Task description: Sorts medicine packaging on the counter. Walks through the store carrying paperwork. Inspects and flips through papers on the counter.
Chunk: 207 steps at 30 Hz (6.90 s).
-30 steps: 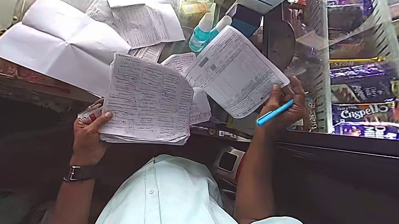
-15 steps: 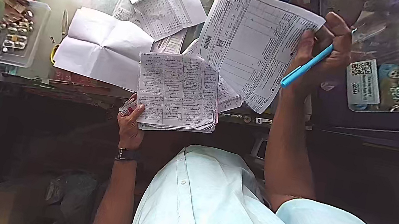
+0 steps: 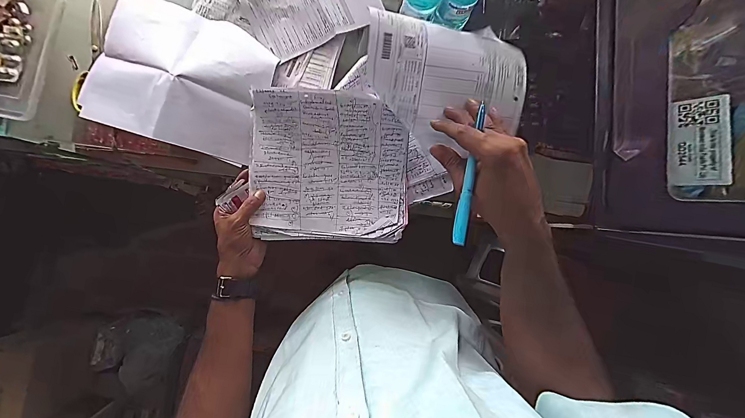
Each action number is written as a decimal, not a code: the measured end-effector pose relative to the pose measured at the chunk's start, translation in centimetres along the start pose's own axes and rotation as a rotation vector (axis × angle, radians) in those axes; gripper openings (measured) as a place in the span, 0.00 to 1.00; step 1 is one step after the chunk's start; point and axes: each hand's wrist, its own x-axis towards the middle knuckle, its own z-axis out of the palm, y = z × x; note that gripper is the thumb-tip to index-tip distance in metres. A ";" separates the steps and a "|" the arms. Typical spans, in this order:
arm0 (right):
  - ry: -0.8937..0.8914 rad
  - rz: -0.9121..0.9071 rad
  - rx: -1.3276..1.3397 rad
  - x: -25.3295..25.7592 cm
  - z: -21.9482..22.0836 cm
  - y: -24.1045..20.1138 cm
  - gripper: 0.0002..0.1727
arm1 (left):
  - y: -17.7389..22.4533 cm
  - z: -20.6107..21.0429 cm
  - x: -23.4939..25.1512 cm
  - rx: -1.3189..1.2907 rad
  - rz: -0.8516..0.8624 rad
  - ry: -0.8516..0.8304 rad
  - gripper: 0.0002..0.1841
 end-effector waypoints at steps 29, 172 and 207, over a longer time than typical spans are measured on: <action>-0.072 -0.198 0.209 -7.8 6.9 -2.3 0.20 | 0.2 0.0 -0.1 -0.006 0.004 -0.018 0.21; 0.313 -0.170 0.370 -11.9 11.0 0.4 0.06 | -0.1 -0.1 -1.4 -0.263 -0.090 -0.091 0.19; 0.487 -0.077 0.367 -7.5 6.8 -1.3 0.09 | 0.3 2.5 0.2 -0.235 0.005 -0.019 0.16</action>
